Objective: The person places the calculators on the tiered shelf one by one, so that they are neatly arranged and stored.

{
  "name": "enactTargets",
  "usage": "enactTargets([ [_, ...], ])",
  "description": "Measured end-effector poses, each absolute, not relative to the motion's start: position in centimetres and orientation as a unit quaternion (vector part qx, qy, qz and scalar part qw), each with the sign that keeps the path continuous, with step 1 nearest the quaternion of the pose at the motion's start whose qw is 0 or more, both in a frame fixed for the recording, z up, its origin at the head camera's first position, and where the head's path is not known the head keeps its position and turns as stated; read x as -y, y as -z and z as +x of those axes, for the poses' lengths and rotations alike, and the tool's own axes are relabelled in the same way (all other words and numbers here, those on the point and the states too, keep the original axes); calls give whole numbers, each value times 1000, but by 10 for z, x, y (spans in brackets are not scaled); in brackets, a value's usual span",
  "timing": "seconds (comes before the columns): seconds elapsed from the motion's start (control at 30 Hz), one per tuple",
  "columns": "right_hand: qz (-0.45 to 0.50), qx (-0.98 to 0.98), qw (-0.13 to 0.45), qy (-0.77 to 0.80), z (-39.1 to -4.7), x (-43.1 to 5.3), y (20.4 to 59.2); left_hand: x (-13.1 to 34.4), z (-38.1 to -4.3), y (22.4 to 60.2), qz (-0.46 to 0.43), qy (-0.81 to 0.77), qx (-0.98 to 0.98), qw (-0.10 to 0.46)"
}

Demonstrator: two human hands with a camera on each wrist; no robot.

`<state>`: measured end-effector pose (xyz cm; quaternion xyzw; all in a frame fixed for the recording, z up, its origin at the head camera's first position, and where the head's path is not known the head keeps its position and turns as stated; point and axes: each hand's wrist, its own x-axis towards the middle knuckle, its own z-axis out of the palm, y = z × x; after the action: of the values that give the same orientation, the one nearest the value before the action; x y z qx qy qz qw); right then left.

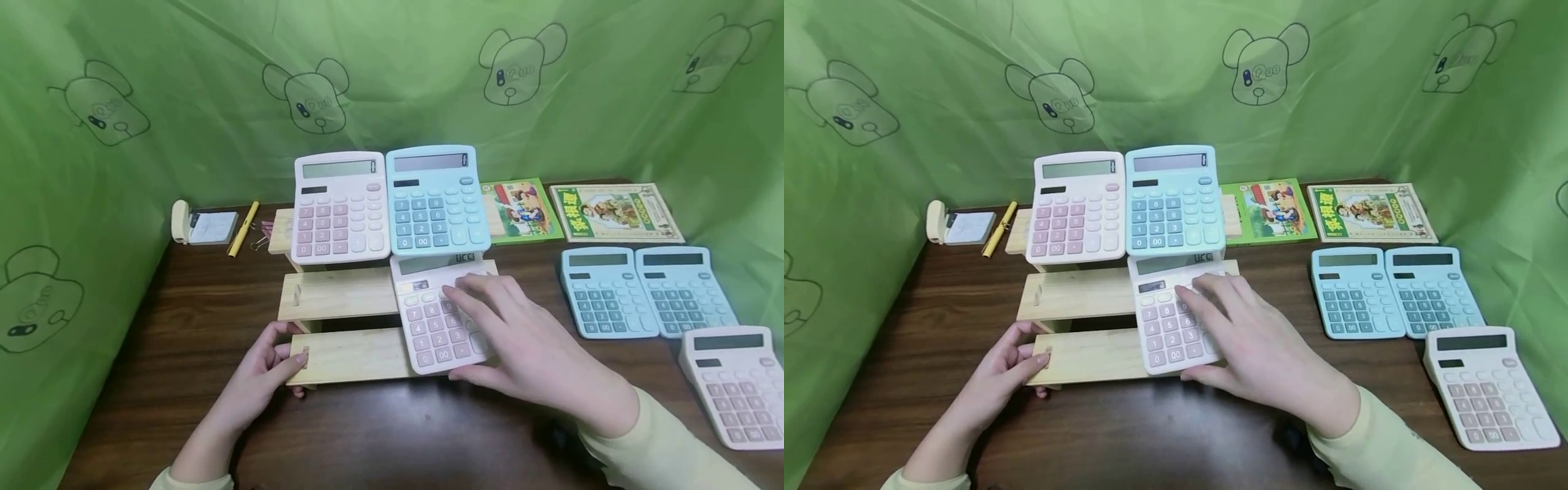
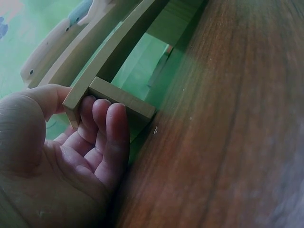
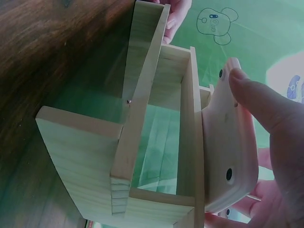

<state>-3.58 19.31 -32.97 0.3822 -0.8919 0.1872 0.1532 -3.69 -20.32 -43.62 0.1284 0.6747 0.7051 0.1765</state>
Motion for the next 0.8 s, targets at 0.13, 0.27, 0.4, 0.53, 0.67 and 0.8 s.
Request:
enactTargets([
  [0.13,387,889,152,-190,-37,-191,329,204,-37,436,132,-706,-674,173],
  [0.27,382,893,148,-189,-36,-191,329,204,-37,435,132,-706,-674,176],
  [0.4,382,893,147,-186,-37,-189,331,203,-36,435,132,-707,-671,179],
  [0.53,388,892,145,-182,-38,-185,331,203,-37,434,135,-707,-671,177],
  [0.67,394,888,140,-192,-40,-181,332,203,-36,434,132,-707,-670,183],
  [0.8,400,883,136,-203,-43,-177,333,203,-36,434,129,-706,-672,182],
])
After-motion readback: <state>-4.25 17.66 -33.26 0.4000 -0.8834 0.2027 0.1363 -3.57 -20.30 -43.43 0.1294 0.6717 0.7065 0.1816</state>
